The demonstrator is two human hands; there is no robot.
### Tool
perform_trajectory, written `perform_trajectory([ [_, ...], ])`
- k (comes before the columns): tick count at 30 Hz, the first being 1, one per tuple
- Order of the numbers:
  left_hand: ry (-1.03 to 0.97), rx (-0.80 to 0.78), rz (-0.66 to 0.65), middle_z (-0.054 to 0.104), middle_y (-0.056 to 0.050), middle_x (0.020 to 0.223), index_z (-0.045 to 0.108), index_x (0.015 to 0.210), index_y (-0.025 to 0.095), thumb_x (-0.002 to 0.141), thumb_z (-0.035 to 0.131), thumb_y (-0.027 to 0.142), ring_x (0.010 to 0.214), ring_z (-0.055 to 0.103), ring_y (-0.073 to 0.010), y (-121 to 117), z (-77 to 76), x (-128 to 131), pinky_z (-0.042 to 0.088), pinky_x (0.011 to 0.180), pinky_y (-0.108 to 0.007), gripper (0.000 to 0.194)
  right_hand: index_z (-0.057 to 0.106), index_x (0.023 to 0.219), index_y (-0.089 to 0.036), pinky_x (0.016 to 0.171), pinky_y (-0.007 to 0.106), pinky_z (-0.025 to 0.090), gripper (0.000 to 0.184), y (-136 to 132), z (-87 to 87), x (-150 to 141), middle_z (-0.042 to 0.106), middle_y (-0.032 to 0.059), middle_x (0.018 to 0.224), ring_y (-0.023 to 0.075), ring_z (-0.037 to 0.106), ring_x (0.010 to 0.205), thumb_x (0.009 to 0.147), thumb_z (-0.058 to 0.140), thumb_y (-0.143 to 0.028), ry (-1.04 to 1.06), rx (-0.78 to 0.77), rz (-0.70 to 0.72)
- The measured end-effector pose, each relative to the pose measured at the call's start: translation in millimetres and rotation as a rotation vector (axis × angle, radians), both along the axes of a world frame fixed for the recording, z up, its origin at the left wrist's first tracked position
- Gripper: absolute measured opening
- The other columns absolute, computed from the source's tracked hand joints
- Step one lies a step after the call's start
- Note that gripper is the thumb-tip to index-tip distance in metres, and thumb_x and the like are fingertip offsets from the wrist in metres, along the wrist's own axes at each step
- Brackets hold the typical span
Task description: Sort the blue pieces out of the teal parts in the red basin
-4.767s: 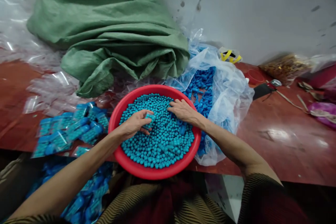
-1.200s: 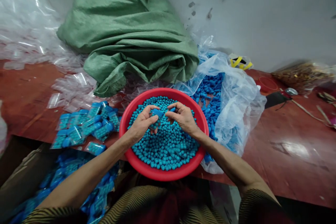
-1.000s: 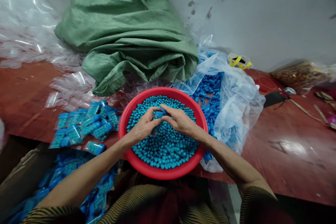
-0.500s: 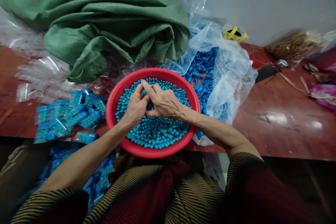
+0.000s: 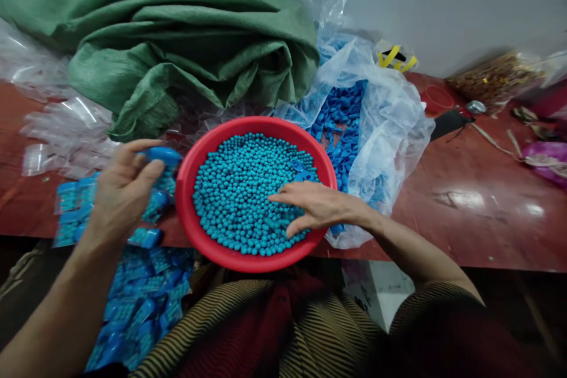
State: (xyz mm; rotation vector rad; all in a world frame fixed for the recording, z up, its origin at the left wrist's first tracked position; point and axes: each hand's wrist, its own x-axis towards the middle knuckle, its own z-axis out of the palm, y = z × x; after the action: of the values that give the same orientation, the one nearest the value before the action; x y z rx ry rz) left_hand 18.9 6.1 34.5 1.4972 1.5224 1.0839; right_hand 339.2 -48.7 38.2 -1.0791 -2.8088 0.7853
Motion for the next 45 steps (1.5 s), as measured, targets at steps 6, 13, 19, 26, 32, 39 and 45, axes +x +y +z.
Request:
perform_trajectory([
  [6, 0.697, 0.399, 0.276, 0.062, -0.012, 0.119, 0.052, 0.128, 0.016, 0.079, 0.057, 0.033, 0.111, 0.056, -0.029, -12.8, -10.7, -28.1, 0.043, 0.096, -0.047, 0.052, 0.05, 0.129, -0.012, 0.072, 0.038, 0.047, 0.065, -36.4, -18.9, -7.5, 0.06, 0.0152, 0.104, 0.0232, 0.055, 0.086, 0.082, 0.055, -0.056, -0.102, 0.153, -0.043],
  [13, 0.551, 0.107, -0.748, 0.066, -0.007, 0.101, 0.063, 0.101, 0.023, 0.081, 0.054, 0.029, 0.094, 0.061, -0.0244, -39.3, -25.4, 63.5, 0.046, 0.083, -0.036, 0.023, 0.055, 0.112, -0.012, 0.07, 0.03, 0.048, 0.036, -17.5, -40.1, -13.9, 0.059, 0.0097, 0.093, 0.0174, 0.054, 0.082, 0.094, 0.042, -0.04, 0.009, 0.161, 0.025],
  [19, 0.513, -0.045, -0.893, 0.063, -0.005, 0.083, 0.061, 0.084, 0.021, 0.076, 0.06, 0.031, 0.079, 0.058, -0.0228, -29.7, -42.0, 102.0, 0.042, 0.072, -0.031, 0.013, 0.054, 0.092, -0.013, 0.064, 0.027, 0.045, 0.026, -2.1, -47.5, -20.5, 0.056, 0.0059, 0.084, 0.0148, 0.052, 0.072, 0.094, 0.042, -0.037, -0.026, 0.219, 0.016],
  [26, 0.393, -0.04, -0.685, 0.067, -0.003, 0.092, 0.062, 0.097, 0.022, 0.074, 0.06, 0.04, 0.082, 0.06, -0.0215, -4.6, -34.8, 81.3, 0.043, 0.075, -0.03, 0.03, 0.05, 0.099, -0.015, 0.071, 0.029, 0.046, 0.032, 30.1, -31.4, -36.4, 0.056, 0.007, 0.09, 0.0162, 0.052, 0.08, 0.097, 0.032, -0.041, 0.02, 0.396, 0.031],
  [32, 0.539, -0.108, -0.662, 0.07, -0.002, 0.085, 0.065, 0.089, 0.024, 0.074, 0.056, 0.04, 0.082, 0.063, -0.0242, 12.4, -48.2, 72.0, 0.043, 0.073, -0.03, 0.024, 0.052, 0.1, -0.014, 0.072, 0.029, 0.047, 0.027, 51.4, -48.0, -62.2, 0.057, 0.0072, 0.091, 0.0166, 0.053, 0.081, 0.095, 0.039, -0.037, -0.09, 0.285, 0.024],
  [39, 0.497, -0.126, -0.573, 0.059, 0.002, 0.065, 0.061, 0.087, 0.021, 0.072, 0.057, 0.048, 0.063, 0.055, -0.0184, 8.9, -43.2, 65.9, 0.039, 0.06, -0.027, 0.03, 0.048, 0.129, -0.021, 0.088, 0.034, 0.046, 0.04, 49.1, -26.9, -8.0, 0.052, 0.0096, 0.124, 0.0189, 0.054, 0.106, 0.09, 0.045, -0.013, 0.036, 0.38, -0.19],
  [45, 0.24, -0.171, -0.411, 0.047, 0.006, 0.058, 0.053, 0.084, 0.021, 0.068, 0.063, 0.045, 0.053, 0.046, -0.0119, 0.6, -29.3, 52.5, 0.036, 0.053, -0.024, 0.031, 0.062, 0.118, -0.024, 0.068, 0.03, 0.045, 0.047, 35.2, -23.5, 51.1, 0.062, 0.0069, 0.102, 0.0182, 0.058, 0.083, 0.083, 0.041, 0.001, -0.312, 0.334, -0.147],
])
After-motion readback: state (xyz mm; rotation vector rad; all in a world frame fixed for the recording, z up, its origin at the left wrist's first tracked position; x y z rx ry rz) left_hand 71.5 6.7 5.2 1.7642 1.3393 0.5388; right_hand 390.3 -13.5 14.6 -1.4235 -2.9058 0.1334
